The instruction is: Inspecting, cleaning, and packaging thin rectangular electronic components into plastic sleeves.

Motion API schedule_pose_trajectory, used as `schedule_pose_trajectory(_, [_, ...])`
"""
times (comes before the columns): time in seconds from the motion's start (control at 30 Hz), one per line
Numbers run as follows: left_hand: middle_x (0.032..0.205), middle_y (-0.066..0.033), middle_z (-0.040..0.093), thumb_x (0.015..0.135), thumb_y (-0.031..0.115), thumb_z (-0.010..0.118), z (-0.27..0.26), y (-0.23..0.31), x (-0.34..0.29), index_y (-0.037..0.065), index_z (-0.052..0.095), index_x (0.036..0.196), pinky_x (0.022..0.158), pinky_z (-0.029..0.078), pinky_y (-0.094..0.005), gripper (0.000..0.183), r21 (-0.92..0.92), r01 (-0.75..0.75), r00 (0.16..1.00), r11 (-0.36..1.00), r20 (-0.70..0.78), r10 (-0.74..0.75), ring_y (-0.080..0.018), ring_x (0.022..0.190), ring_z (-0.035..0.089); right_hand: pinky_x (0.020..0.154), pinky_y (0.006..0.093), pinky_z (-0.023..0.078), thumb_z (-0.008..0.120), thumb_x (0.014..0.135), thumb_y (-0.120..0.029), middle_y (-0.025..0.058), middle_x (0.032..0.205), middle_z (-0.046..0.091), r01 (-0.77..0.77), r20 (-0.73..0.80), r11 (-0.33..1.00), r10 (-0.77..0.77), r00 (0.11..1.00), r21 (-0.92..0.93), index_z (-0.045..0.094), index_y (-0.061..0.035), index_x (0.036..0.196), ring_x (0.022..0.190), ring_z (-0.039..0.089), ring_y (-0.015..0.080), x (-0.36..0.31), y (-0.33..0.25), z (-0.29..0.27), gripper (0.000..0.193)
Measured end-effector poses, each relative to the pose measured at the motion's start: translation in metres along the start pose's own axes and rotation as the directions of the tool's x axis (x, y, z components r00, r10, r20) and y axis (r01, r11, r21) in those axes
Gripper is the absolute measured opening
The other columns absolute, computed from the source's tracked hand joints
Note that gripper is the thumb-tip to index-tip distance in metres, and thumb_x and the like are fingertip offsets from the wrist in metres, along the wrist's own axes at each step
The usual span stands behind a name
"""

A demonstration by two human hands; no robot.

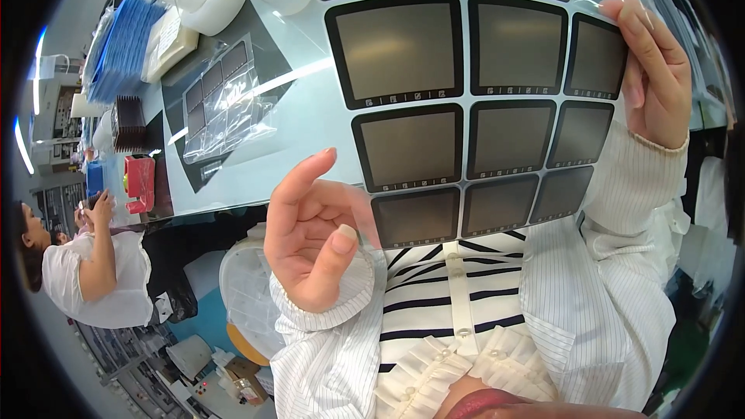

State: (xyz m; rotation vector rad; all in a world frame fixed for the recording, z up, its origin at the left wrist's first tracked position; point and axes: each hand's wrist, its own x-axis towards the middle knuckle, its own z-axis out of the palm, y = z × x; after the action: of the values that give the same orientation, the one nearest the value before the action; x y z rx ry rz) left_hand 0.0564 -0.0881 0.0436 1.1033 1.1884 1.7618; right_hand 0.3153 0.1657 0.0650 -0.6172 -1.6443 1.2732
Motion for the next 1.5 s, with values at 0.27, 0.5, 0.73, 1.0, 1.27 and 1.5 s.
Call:
schedule_pose_trajectory(0.27, [0.098, -0.0118, 0.062, 0.081, 0.001, 0.06, 0.015, -0.006, -0.004, -0.01, 0.038, 0.129, 0.077, 0.047, -0.0242, 0.054, 0.115, 0.009, 1.0, 0.993, -0.013, -0.007, -0.0127, 0.082, 0.06, 0.045, 0.0089, 0.028, 0.05, 0.095, -0.014, 0.0073, 0.111, 0.064, 0.091, -0.089, 0.996, -0.091, 0.992, -0.003, 0.059, 0.0009, 0.116, 0.046, 0.037, -0.0016, 0.018, -0.008, 0.004, 0.028])
schedule_pose_trajectory(0.5, [0.094, -0.0096, 0.064, 0.082, -0.002, 0.06, 0.017, -0.001, -0.008, -0.01, 0.042, 0.127, 0.071, 0.042, -0.018, 0.049, 0.183, 0.055, 0.997, 0.982, -0.061, -0.045, -0.0079, 0.075, 0.056, 0.035, 0.0156, 0.026, 0.056, 0.092, -0.017, 0.0003, 0.068, 0.062, -0.062, -0.364, 0.99, 0.106, 0.925, 0.129, 0.063, -0.0008, 0.09, 0.035, 0.037, 0.0018, 0.017, -0.036, 0.05, 0.018])
schedule_pose_trajectory(0.73, [0.077, -0.0024, 0.059, 0.082, -0.001, 0.06, 0.015, -0.003, -0.004, -0.011, 0.044, 0.126, 0.059, 0.033, -0.0154, 0.047, 0.218, 0.009, 0.992, 0.976, -0.122, 0.018, -0.0035, 0.062, 0.045, 0.035, 0.0159, 0.027, 0.056, 0.091, -0.015, -0.0002, 0.063, 0.061, -0.059, -0.34, 0.998, 0.066, 0.938, 0.031, 0.065, -0.0001, 0.091, 0.035, 0.038, 0.0018, 0.021, -0.039, 0.054, 0.017])
schedule_pose_trajectory(1.0, [0.07, 0.0006, 0.053, 0.083, -0.001, 0.058, 0.007, 0.0, -0.003, -0.011, 0.044, 0.126, 0.056, 0.032, -0.0139, 0.047, 0.203, -0.03, 0.982, 0.979, -0.176, 0.067, -0.0024, 0.058, 0.044, 0.035, 0.0157, 0.028, 0.056, 0.091, -0.014, 0.0016, 0.065, 0.063, 0.013, -0.015, 0.987, -0.011, 1.0, 0.16, 0.065, 0.0017, 0.094, 0.035, 0.038, 0.0017, 0.036, -0.039, 0.049, 0.018])
schedule_pose_trajectory(1.27, [0.087, -0.007, 0.064, 0.084, 0.001, 0.056, 0.001, 0.0, -0.004, -0.009, 0.043, 0.127, 0.059, 0.033, -0.0123, 0.047, 0.262, -0.042, 0.959, 0.964, -0.26, 0.112, -0.0012, 0.062, 0.047, 0.036, 0.0142, 0.031, 0.056, 0.091, -0.01, 0.0063, 0.084, 0.068, -0.022, -0.18, 0.995, 0.04, 0.983, 0.101, 0.065, 0.0032, 0.096, 0.037, 0.042, 0.0012, 0.038, -0.05, 0.073, 0.017])
schedule_pose_trajectory(1.5, [0.108, -0.0176, 0.063, 0.084, -0.001, 0.052, -0.002, -0.001, -0.003, -0.008, 0.041, 0.129, 0.078, 0.045, -0.0197, 0.047, 0.204, -0.108, 0.95, 0.973, -0.269, 0.162, -0.012, 0.088, 0.062, 0.035, 0.0142, 0.035, 0.056, 0.09, -0.008, 0.0103, 0.091, 0.069, 0.076, 0.005, 0.992, -0.077, 0.997, 0.102, 0.065, 0.0038, 0.098, 0.04, 0.049, 0.0026, 0.052, -0.049, 0.067, 0.017])
